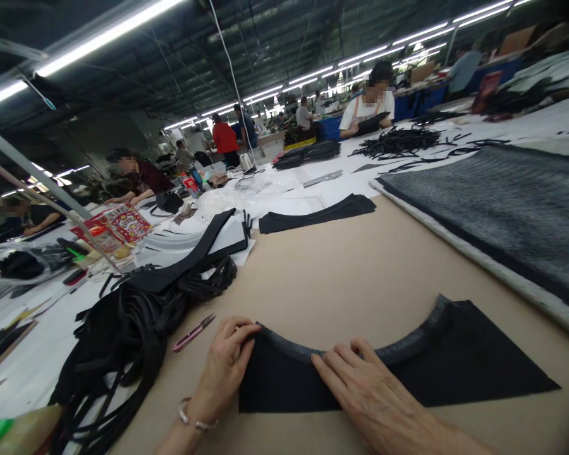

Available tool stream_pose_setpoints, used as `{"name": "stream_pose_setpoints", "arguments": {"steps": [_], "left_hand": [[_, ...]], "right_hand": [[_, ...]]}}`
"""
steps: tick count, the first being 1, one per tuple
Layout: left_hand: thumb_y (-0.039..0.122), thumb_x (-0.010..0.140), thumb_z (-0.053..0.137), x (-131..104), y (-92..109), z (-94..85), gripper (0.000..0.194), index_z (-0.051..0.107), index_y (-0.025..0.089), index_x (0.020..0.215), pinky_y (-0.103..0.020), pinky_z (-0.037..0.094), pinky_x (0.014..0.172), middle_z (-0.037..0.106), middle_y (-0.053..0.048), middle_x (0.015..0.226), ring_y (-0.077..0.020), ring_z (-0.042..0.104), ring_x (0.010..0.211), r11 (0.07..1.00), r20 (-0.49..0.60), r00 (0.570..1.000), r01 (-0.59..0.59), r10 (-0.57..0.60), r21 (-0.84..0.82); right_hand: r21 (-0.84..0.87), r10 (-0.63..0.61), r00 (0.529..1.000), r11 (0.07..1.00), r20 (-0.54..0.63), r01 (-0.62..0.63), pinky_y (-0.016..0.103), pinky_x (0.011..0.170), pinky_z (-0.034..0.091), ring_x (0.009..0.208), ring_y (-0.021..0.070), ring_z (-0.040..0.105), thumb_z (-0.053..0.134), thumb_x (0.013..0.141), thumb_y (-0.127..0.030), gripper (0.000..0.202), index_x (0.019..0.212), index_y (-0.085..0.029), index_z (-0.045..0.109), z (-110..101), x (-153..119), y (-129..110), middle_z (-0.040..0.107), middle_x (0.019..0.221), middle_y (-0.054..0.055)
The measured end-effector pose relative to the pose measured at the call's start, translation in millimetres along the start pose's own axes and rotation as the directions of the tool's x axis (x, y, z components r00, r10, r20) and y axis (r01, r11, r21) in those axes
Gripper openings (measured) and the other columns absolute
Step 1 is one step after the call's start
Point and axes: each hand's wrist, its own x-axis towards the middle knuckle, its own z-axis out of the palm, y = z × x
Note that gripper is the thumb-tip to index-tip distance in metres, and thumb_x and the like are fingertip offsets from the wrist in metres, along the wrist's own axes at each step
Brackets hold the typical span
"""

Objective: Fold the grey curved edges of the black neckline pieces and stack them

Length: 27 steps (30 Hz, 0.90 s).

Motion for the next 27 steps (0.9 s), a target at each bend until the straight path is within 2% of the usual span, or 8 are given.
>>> {"name": "stream_pose_setpoints", "arguments": {"steps": [2, 4, 8, 13, 19, 23, 27], "left_hand": [[0.022, 0.089, 0.046, 10.6, 3.2, -9.0, 0.030, 0.058, 0.024, 0.116, -0.041, 0.037, 0.101, 0.058, -0.007, 0.118, -0.0221, 0.049, 0.114, 0.998, 0.064, 0.997, 0.048, -0.047, -0.026], [0.021, 0.085, 0.051, 21.8, 3.8, -17.1, 0.037, 0.056, 0.027, 0.121, -0.042, 0.034, 0.103, 0.058, -0.005, 0.122, -0.0220, 0.048, 0.117, 0.998, 0.152, 0.988, 0.045, -0.038, -0.038], [0.015, 0.072, 0.064, 37.3, -3.9, -24.1, 0.048, 0.059, 0.028, 0.118, -0.038, 0.037, 0.099, 0.064, -0.002, 0.112, -0.0213, 0.054, 0.109, 0.997, 0.270, 0.962, 0.065, -0.049, -0.050], [0.008, 0.070, 0.057, 37.7, -13.1, -20.5, 0.048, 0.056, 0.021, 0.116, -0.033, 0.039, 0.095, 0.062, -0.005, 0.109, -0.0186, 0.055, 0.104, 0.990, 0.256, 0.961, 0.126, -0.104, -0.069], [0.010, 0.064, 0.063, 41.0, -16.2, -21.5, 0.043, 0.063, 0.021, 0.106, -0.030, 0.039, 0.091, 0.061, -0.003, 0.100, -0.0188, 0.055, 0.097, 0.986, 0.322, 0.943, 0.128, -0.089, -0.104], [0.014, 0.063, 0.064, 47.3, -18.0, -22.7, 0.033, 0.065, 0.020, 0.095, -0.029, 0.040, 0.083, 0.059, -0.002, 0.092, -0.0186, 0.053, 0.090, 0.983, 0.359, 0.928, 0.146, -0.097, -0.111], [0.017, 0.063, 0.062, 47.6, -16.3, -22.9, 0.017, 0.061, 0.017, 0.080, -0.026, 0.040, 0.075, 0.057, 0.000, 0.083, -0.0169, 0.051, 0.082, 0.971, 0.380, 0.916, 0.195, -0.130, -0.136]], "right_hand": [[0.036, 0.028, 1.000, 0.999, 0.005, -0.028, 0.038, 0.085, 0.030, 0.084, 0.0196, 0.049, 0.054, 0.073, -0.005, 0.048, 0.119, -0.015, 0.051, -5.7, 5.8, -2.3, 0.059, 0.095, 0.004], [0.087, 0.085, 0.996, 0.992, 0.028, -0.088, 0.036, 0.080, 0.031, 0.083, 0.0186, 0.049, 0.054, 0.074, -0.005, 0.040, 0.112, -0.018, 0.055, -10.3, 15.4, -5.4, 0.058, 0.094, 0.004], [0.221, 0.250, 0.964, 0.939, 0.092, -0.265, 0.035, 0.082, 0.032, 0.092, 0.0201, 0.049, 0.051, 0.084, -0.013, 0.023, 0.105, -0.021, 0.058, -12.0, 39.0, -13.3, 0.057, 0.103, 0.005], [0.337, 0.338, 0.929, 0.865, 0.153, -0.370, 0.037, 0.089, 0.033, 0.101, 0.0217, 0.049, 0.053, 0.086, -0.019, 0.020, 0.105, -0.022, 0.059, -2.7, 66.7, -22.7, 0.058, 0.104, 0.005], [0.333, 0.394, 0.883, 0.822, 0.255, -0.463, 0.039, 0.089, 0.034, 0.104, 0.0250, 0.052, 0.057, 0.084, -0.024, 0.022, 0.105, -0.019, 0.060, 11.4, 97.7, -31.1, 0.062, 0.105, 0.007], [0.335, 0.431, 0.862, 0.797, 0.267, -0.502, 0.039, 0.089, 0.033, 0.105, 0.0252, 0.053, 0.056, 0.082, -0.021, 0.025, 0.107, -0.018, 0.059, 20.5, 107.4, -31.7, 0.063, 0.105, 0.008], [0.341, 0.438, 0.851, 0.783, 0.290, -0.520, 0.037, 0.087, 0.033, 0.102, 0.0243, 0.055, 0.056, 0.080, -0.019, 0.023, 0.102, -0.019, 0.060, 26.2, 110.9, -30.8, 0.065, 0.099, 0.006]]}}
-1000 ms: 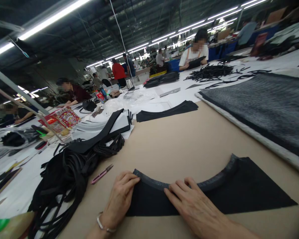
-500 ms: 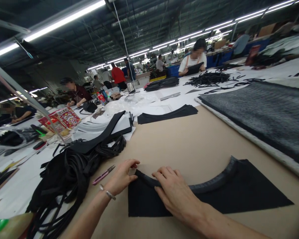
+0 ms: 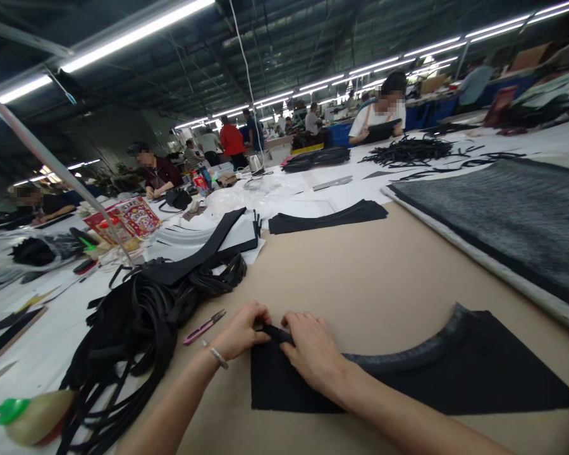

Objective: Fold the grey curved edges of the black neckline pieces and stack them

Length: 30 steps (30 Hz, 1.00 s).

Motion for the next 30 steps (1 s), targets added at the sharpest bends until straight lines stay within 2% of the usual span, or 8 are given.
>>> {"name": "stream_pose_setpoints", "arguments": {"steps": [3, 6, 9, 11, 13, 16, 22, 30], "left_hand": [[0.017, 0.062, 0.062, -1.1, 1.0, 1.0, 0.019, 0.058, 0.016, 0.080, -0.023, 0.039, 0.065, 0.056, 0.003, 0.073, -0.0140, 0.051, 0.072, 0.998, 0.040, 0.999, 0.022, -0.020, -0.058], [0.016, 0.062, 0.059, -0.9, 0.5, 2.0, 0.021, 0.059, 0.016, 0.084, -0.022, 0.039, 0.063, 0.058, 0.004, 0.072, -0.0129, 0.052, 0.071, 0.995, 0.066, 0.998, 0.016, -0.010, -0.096], [0.015, 0.065, 0.056, -0.6, 0.1, 1.8, 0.015, 0.062, 0.015, 0.079, -0.023, 0.039, 0.063, 0.059, 0.003, 0.068, -0.0137, 0.054, 0.068, 0.996, 0.084, 0.996, 0.004, 0.003, -0.084], [0.015, 0.067, 0.056, -1.5, 1.6, 0.8, 0.015, 0.063, 0.015, 0.080, -0.025, 0.040, 0.067, 0.061, 0.001, 0.072, -0.0152, 0.055, 0.073, 0.999, 0.064, 0.998, -0.019, 0.022, -0.050], [0.014, 0.068, 0.057, -3.0, 4.8, -0.3, 0.020, 0.065, 0.017, 0.086, -0.027, 0.040, 0.077, 0.064, -0.001, 0.084, -0.0171, 0.056, 0.084, 0.998, 0.032, 0.998, -0.060, 0.060, -0.001], [0.013, 0.070, 0.058, -4.4, 10.3, -0.6, 0.022, 0.067, 0.022, 0.089, -0.031, 0.035, 0.090, 0.064, -0.001, 0.096, -0.0191, 0.054, 0.098, 0.989, 0.015, 0.993, -0.121, 0.120, 0.084], [0.012, 0.074, 0.057, -1.6, 11.1, 2.8, 0.017, 0.066, 0.023, 0.083, -0.035, 0.032, 0.088, 0.065, 0.000, 0.091, -0.0194, 0.055, 0.094, 0.962, 0.017, 0.987, -0.161, 0.161, 0.221], [0.014, 0.083, 0.057, -4.8, 2.9, 7.8, 0.018, 0.069, 0.026, 0.088, -0.036, 0.030, 0.090, 0.066, 0.001, 0.092, -0.0176, 0.054, 0.096, 0.900, -0.026, 0.958, -0.260, 0.287, 0.350]], "right_hand": [[-0.003, 0.004, 1.000, 1.000, 0.018, -0.004, 0.036, 0.082, 0.034, 0.095, 0.0235, 0.057, 0.054, 0.080, -0.020, 0.015, 0.094, -0.019, 0.061, -0.1, 3.2, -1.3, 0.066, 0.093, 0.005], [-0.004, -0.013, 0.999, 1.000, 0.030, 0.013, 0.034, 0.078, 0.034, 0.091, 0.0225, 0.058, 0.052, 0.082, -0.019, 0.012, 0.087, -0.020, 0.063, -1.4, 5.1, -2.5, 0.067, 0.088, 0.004], [-0.005, -0.027, 0.999, 1.000, 0.021, 0.028, 0.034, 0.078, 0.034, 0.091, 0.0221, 0.059, 0.051, 0.084, -0.019, 0.013, 0.086, -0.020, 0.064, -1.3, 4.6, -2.1, 0.068, 0.087, 0.004], [-0.002, -0.032, 0.999, 0.999, 0.007, 0.032, 0.034, 0.080, 0.035, 0.092, 0.0222, 0.059, 0.050, 0.084, -0.019, 0.013, 0.088, -0.020, 0.064, 0.1, 3.6, -1.5, 0.067, 0.089, 0.005], [0.003, -0.037, 0.999, 0.999, -0.007, 0.037, 0.034, 0.082, 0.035, 0.095, 0.0219, 0.058, 0.050, 0.084, -0.018, 0.015, 0.091, -0.020, 0.063, 1.9, 3.1, -1.2, 0.067, 0.093, 0.005], [0.017, -0.040, 0.999, 0.999, -0.012, 0.040, 0.033, 0.083, 0.036, 0.096, 0.0210, 0.058, 0.051, 0.083, -0.015, 0.019, 0.096, -0.019, 0.063, 3.7, 4.2, -1.2, 0.067, 0.097, 0.005], [0.038, -0.047, 0.999, 0.998, -0.001, 0.047, 0.030, 0.081, 0.040, 0.091, 0.0206, 0.059, 0.051, 0.080, -0.012, 0.021, 0.096, -0.018, 0.063, 0.3, 1.2, 1.0, 0.066, 0.095, 0.005], [0.058, -0.046, 0.998, 0.997, -0.040, 0.049, 0.028, 0.085, 0.041, 0.094, 0.0186, 0.057, 0.040, 0.086, -0.007, 0.027, 0.096, -0.017, 0.063, 5.8, -8.3, 3.9, 0.062, 0.096, 0.007]]}}
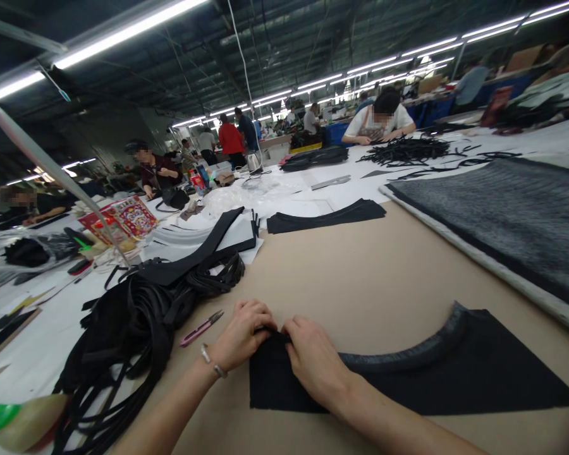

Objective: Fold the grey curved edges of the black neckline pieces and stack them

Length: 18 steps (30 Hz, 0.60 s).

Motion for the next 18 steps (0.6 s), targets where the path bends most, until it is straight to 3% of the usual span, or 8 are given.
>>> {"name": "stream_pose_setpoints", "arguments": {"steps": [9, 18], "left_hand": [[0.018, 0.090, 0.052, -10.2, -4.9, 5.3, 0.024, 0.068, 0.033, 0.100, -0.039, 0.027, 0.092, 0.064, 0.001, 0.102, -0.0173, 0.051, 0.100, 0.980, -0.039, 0.989, -0.133, 0.140, 0.149], [0.014, 0.089, 0.052, -15.3, -15.1, 1.9, 0.044, 0.056, 0.044, 0.120, -0.042, 0.022, 0.096, 0.060, 0.003, 0.117, -0.0185, 0.048, 0.112, 0.950, 0.000, 0.978, -0.204, 0.210, 0.236]], "right_hand": [[-0.022, -0.077, 0.996, 0.997, -0.050, 0.076, 0.028, 0.086, 0.042, 0.093, 0.0189, 0.054, 0.042, 0.085, -0.002, 0.029, 0.093, -0.018, 0.065, 6.0, -5.3, 3.5, 0.059, 0.094, 0.006], [-0.193, -0.225, 0.973, 0.958, -0.042, 0.213, 0.031, 0.085, 0.043, 0.092, 0.0211, 0.050, 0.047, 0.079, 0.002, 0.032, 0.100, -0.014, 0.065, 14.5, -8.9, 9.7, 0.058, 0.096, 0.007]]}}
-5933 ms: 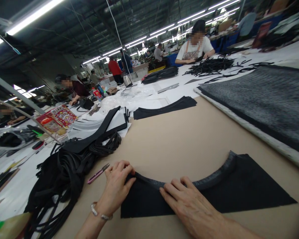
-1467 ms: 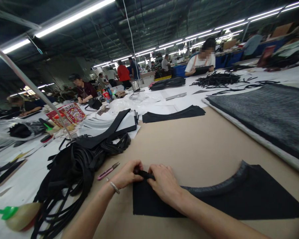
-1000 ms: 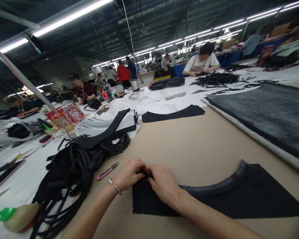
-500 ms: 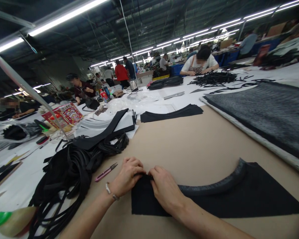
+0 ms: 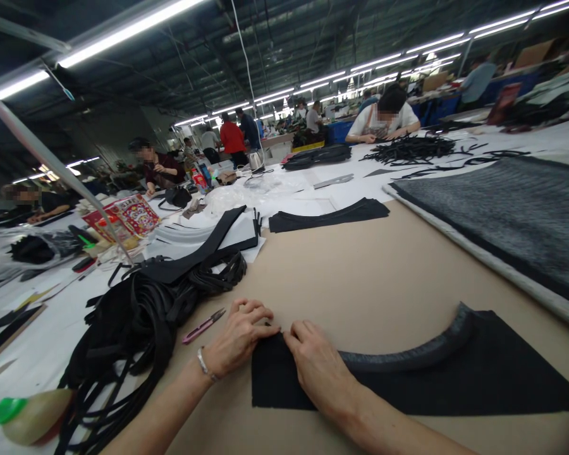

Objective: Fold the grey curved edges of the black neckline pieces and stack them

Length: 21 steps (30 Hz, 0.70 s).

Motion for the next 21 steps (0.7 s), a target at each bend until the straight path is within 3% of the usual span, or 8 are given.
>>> {"name": "stream_pose_setpoints", "arguments": {"steps": [8, 13, 21], "left_hand": [[0.007, 0.088, 0.047, -6.2, 3.6, 1.3, 0.053, 0.050, 0.044, 0.126, -0.041, 0.020, 0.097, 0.056, 0.002, 0.124, -0.0183, 0.045, 0.117, 0.996, -0.055, 0.998, -0.018, 0.023, 0.090], [0.008, 0.090, 0.043, -12.6, 13.0, 6.4, 0.051, 0.049, 0.042, 0.129, -0.040, 0.020, 0.096, 0.056, 0.000, 0.123, -0.0193, 0.045, 0.115, 0.987, -0.146, 0.989, -0.011, 0.035, 0.163], [0.011, 0.091, 0.043, -23.4, 30.1, 17.6, 0.051, 0.044, 0.037, 0.135, -0.042, 0.022, 0.091, 0.058, -0.003, 0.107, -0.0201, 0.050, 0.102, 0.989, -0.179, 0.980, 0.103, -0.082, 0.109]], "right_hand": [[-0.239, -0.100, 0.990, 0.968, -0.097, 0.074, 0.034, 0.079, 0.042, 0.086, 0.0216, 0.051, 0.054, 0.079, 0.000, 0.031, 0.106, -0.011, 0.063, 10.5, -1.7, -3.5, 0.059, 0.093, 0.008], [-0.300, -0.158, 0.980, 0.947, -0.122, 0.115, 0.035, 0.075, 0.041, 0.083, 0.0215, 0.051, 0.055, 0.078, -0.001, 0.024, 0.098, -0.010, 0.063, 14.7, -2.6, -3.9, 0.058, 0.090, 0.008], [-0.378, -0.223, 0.971, 0.909, -0.082, 0.177, 0.037, 0.072, 0.040, 0.080, 0.0218, 0.050, 0.053, 0.078, -0.005, 0.023, 0.099, -0.008, 0.061, 10.9, -4.4, -3.5, 0.057, 0.089, 0.010]]}}
